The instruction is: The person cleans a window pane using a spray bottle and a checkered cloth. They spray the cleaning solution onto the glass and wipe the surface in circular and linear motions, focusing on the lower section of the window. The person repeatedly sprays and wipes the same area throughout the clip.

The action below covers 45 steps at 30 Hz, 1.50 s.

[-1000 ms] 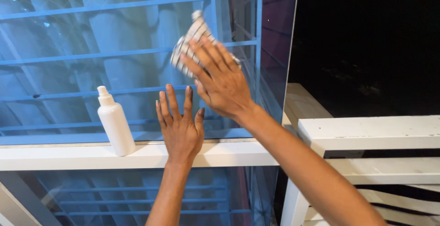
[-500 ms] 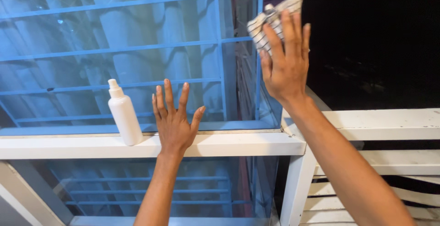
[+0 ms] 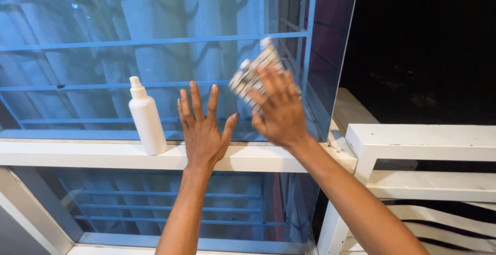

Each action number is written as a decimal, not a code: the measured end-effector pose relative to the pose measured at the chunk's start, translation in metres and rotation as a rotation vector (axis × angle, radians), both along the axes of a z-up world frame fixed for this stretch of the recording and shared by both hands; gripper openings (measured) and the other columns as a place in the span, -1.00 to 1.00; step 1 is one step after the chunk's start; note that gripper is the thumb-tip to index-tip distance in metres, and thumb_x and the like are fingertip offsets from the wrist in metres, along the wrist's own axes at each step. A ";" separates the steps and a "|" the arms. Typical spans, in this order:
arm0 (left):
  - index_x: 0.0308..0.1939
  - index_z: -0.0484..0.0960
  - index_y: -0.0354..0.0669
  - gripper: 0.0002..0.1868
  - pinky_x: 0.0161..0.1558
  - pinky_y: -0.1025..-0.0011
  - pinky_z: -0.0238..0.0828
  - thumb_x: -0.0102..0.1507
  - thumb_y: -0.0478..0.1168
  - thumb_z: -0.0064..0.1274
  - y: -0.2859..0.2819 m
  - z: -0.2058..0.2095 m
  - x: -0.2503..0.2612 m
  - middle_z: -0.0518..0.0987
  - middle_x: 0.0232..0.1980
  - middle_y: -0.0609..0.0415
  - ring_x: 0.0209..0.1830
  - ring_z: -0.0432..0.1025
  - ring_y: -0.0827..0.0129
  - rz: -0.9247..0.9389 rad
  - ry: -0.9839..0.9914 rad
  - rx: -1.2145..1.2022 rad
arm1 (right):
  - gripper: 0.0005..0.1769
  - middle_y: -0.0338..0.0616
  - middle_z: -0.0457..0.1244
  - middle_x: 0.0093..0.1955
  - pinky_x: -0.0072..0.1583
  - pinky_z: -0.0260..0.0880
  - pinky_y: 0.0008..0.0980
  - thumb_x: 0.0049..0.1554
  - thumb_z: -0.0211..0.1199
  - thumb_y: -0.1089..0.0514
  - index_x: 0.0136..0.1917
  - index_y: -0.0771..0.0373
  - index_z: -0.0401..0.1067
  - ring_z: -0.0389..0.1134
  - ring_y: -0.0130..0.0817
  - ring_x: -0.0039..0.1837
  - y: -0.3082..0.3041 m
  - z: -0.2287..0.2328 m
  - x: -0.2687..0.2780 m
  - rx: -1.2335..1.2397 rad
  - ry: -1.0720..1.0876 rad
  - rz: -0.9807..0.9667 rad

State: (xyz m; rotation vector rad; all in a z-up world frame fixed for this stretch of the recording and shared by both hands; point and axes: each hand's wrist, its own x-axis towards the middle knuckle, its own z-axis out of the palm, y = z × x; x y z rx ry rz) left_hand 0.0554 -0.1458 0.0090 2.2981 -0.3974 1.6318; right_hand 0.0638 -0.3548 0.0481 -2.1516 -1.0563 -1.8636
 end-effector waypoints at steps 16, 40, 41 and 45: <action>0.64 0.01 0.14 -0.17 0.59 -0.18 -0.29 0.41 0.29 -0.07 -0.002 -0.003 0.001 -0.21 0.70 -0.16 0.68 -0.33 -0.19 0.010 -0.003 0.008 | -0.37 0.08 -0.29 0.76 0.69 -0.41 0.23 0.38 0.18 0.11 0.66 0.12 0.15 -0.38 0.04 0.79 -0.048 -0.010 0.014 0.657 -0.045 -0.095; 0.64 0.05 0.11 -0.18 0.59 -0.17 -0.29 0.40 0.28 -0.08 -0.002 -0.004 -0.003 -0.20 0.69 -0.18 0.68 -0.31 -0.21 0.014 0.013 0.003 | -0.41 0.05 0.07 0.31 0.57 -0.20 0.15 0.12 0.27 -0.09 0.40 0.04 0.42 -0.02 -0.02 0.47 -0.027 -0.014 -0.007 0.312 -0.113 -0.192; 0.64 0.05 0.10 -0.18 0.59 -0.18 -0.29 0.41 0.28 -0.08 -0.001 -0.004 -0.002 -0.20 0.69 -0.18 0.68 -0.31 -0.21 0.017 0.012 0.005 | -0.41 0.12 0.05 0.37 0.59 -0.23 0.19 0.13 0.27 -0.09 0.40 0.08 0.42 -0.06 0.01 0.53 -0.029 -0.012 -0.005 0.371 -0.130 -0.217; 0.64 0.04 0.10 -0.19 0.60 -0.18 -0.29 0.42 0.27 -0.09 -0.001 -0.006 0.000 -0.21 0.70 -0.18 0.68 -0.32 -0.21 0.016 0.005 0.014 | -0.41 0.28 -0.08 0.59 0.65 -0.30 0.28 0.19 0.25 0.02 0.45 0.16 0.30 -0.21 0.14 0.69 -0.034 -0.004 -0.003 0.399 -0.136 -0.118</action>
